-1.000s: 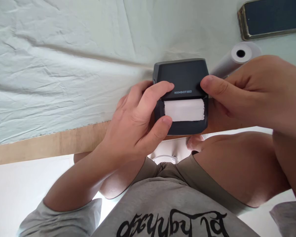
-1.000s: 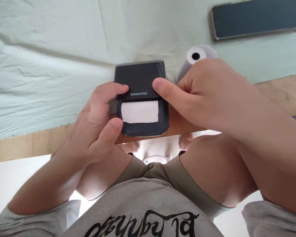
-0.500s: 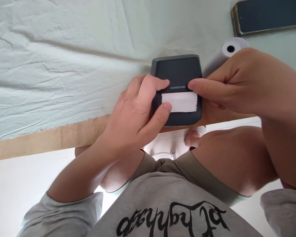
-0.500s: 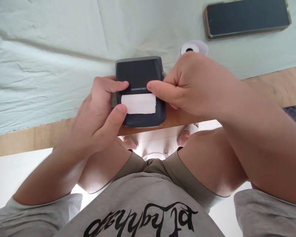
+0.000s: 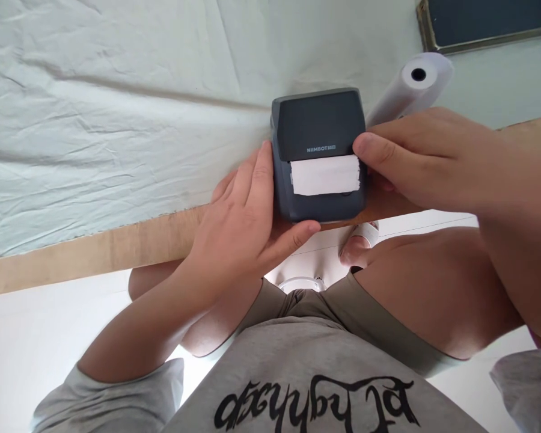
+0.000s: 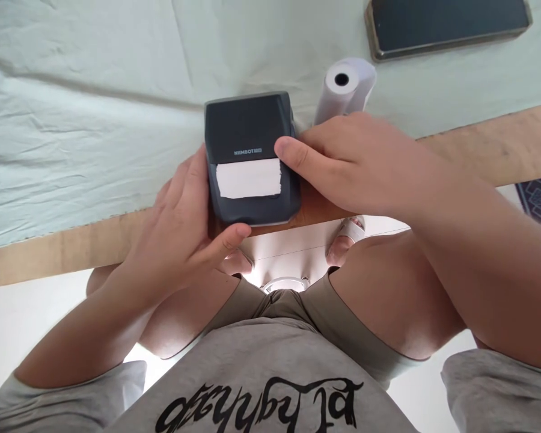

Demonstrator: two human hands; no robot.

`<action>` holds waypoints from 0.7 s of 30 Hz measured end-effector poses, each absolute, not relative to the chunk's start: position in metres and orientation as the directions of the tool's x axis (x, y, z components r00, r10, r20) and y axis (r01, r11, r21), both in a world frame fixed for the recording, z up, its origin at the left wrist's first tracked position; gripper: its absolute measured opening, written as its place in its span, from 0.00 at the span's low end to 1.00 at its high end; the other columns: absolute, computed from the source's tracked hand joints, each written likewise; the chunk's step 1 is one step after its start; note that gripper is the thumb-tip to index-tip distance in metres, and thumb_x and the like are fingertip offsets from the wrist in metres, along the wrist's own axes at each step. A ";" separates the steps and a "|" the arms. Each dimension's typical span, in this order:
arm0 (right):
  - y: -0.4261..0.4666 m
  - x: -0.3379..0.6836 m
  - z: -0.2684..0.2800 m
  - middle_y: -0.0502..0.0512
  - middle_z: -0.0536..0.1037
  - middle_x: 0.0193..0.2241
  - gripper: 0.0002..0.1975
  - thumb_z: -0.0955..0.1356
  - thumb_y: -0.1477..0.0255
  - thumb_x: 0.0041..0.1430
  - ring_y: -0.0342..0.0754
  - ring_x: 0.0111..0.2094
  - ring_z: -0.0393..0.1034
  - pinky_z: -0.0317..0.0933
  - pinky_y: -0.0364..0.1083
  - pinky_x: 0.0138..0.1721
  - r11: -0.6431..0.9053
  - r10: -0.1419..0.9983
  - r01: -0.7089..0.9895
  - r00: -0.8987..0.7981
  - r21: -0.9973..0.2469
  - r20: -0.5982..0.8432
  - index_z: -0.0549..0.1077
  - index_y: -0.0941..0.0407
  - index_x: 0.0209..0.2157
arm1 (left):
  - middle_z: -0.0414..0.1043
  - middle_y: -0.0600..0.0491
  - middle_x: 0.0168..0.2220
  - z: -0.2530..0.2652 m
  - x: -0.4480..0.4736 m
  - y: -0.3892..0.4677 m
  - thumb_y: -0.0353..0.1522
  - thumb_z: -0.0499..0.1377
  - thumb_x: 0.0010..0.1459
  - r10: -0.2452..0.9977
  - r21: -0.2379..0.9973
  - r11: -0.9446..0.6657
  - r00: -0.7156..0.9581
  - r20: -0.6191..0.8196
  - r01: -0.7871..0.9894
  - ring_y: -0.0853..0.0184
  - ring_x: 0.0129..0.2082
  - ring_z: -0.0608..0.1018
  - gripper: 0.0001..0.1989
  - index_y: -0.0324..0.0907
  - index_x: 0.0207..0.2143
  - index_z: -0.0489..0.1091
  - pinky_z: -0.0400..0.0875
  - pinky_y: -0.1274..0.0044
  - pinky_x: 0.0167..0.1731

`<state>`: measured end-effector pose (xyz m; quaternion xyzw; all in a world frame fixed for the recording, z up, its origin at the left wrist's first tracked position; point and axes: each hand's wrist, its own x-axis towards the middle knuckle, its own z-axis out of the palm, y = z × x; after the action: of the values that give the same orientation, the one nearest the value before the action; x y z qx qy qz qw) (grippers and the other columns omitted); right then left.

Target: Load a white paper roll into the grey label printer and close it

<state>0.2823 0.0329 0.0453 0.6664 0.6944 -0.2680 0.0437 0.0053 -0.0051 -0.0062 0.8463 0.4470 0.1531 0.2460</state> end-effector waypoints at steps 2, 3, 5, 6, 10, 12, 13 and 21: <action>0.033 0.276 0.049 0.48 0.77 0.30 0.42 0.54 0.42 0.85 0.32 0.30 0.65 0.56 0.46 0.41 -0.077 0.870 0.981 -0.020 -0.176 -0.492 0.76 0.62 0.34 | 0.65 0.32 0.85 -0.008 0.005 -0.007 0.70 0.59 0.76 0.840 0.506 -0.489 0.540 0.054 0.711 0.32 0.84 0.71 0.56 0.42 0.86 0.56 0.70 0.44 0.81; 0.033 0.274 0.050 0.48 0.78 0.30 0.42 0.53 0.43 0.86 0.32 0.29 0.64 0.56 0.47 0.41 -0.084 0.863 0.987 0.005 -0.134 -0.505 0.76 0.61 0.34 | 0.65 0.32 0.84 -0.009 0.004 -0.008 0.69 0.63 0.74 0.845 0.488 -0.488 0.532 0.056 0.723 0.31 0.83 0.72 0.57 0.42 0.87 0.56 0.72 0.44 0.80; 0.033 0.274 0.048 0.48 0.77 0.30 0.43 0.51 0.42 0.86 0.32 0.29 0.63 0.56 0.47 0.41 -0.039 0.872 0.988 -0.040 -0.150 -0.488 0.75 0.61 0.34 | 0.67 0.33 0.83 -0.009 0.003 -0.008 0.66 0.69 0.72 0.854 0.474 -0.479 0.517 0.059 0.739 0.31 0.81 0.74 0.57 0.44 0.87 0.57 0.75 0.44 0.78; 0.033 0.276 0.046 0.49 0.77 0.31 0.45 0.50 0.40 0.85 0.32 0.29 0.64 0.56 0.47 0.41 -0.001 0.878 0.984 -0.084 -0.177 -0.472 0.75 0.61 0.34 | 0.68 0.35 0.83 -0.009 0.002 -0.008 0.64 0.72 0.71 0.856 0.476 -0.476 0.513 0.059 0.740 0.32 0.80 0.75 0.57 0.46 0.87 0.58 0.76 0.45 0.78; 0.033 0.284 0.039 0.49 0.79 0.32 0.51 0.46 0.33 0.80 0.33 0.30 0.68 0.58 0.48 0.42 0.063 0.866 0.975 -0.160 -0.215 -0.473 0.76 0.61 0.36 | 0.71 0.41 0.82 -0.006 -0.001 -0.005 0.63 0.76 0.67 0.858 0.494 -0.481 0.506 0.093 0.724 0.33 0.79 0.78 0.54 0.53 0.85 0.63 0.79 0.46 0.78; 0.032 0.283 0.041 0.49 0.78 0.31 0.49 0.48 0.34 0.81 0.33 0.30 0.68 0.60 0.49 0.43 -0.002 0.853 0.988 -0.078 -0.153 -0.515 0.76 0.61 0.35 | 0.73 0.44 0.81 -0.005 -0.001 -0.003 0.64 0.77 0.67 0.858 0.499 -0.485 0.501 0.113 0.718 0.34 0.78 0.80 0.52 0.56 0.83 0.66 0.80 0.45 0.77; 0.033 0.281 0.043 0.49 0.78 0.31 0.48 0.49 0.36 0.83 0.34 0.31 0.68 0.60 0.49 0.44 -0.026 0.847 0.991 -0.046 -0.128 -0.530 0.76 0.61 0.35 | 0.74 0.45 0.80 -0.004 -0.001 -0.003 0.64 0.77 0.67 0.857 0.503 -0.487 0.501 0.117 0.714 0.34 0.77 0.81 0.52 0.57 0.83 0.66 0.81 0.45 0.76; 0.037 0.275 0.049 0.52 0.82 0.37 0.53 0.46 0.32 0.79 0.38 0.35 0.75 0.66 0.51 0.47 -0.008 0.834 0.995 -0.050 -0.103 -0.549 0.81 0.59 0.41 | 0.69 0.43 0.82 -0.005 0.002 0.000 0.60 0.82 0.61 0.855 0.464 -0.490 0.510 0.092 0.738 0.31 0.80 0.76 0.60 0.57 0.85 0.61 0.79 0.45 0.77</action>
<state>0.2753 0.0373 0.0490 0.6685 0.6841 -0.2389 0.1678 0.0016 -0.0005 -0.0052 0.8487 0.4694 0.1572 0.1861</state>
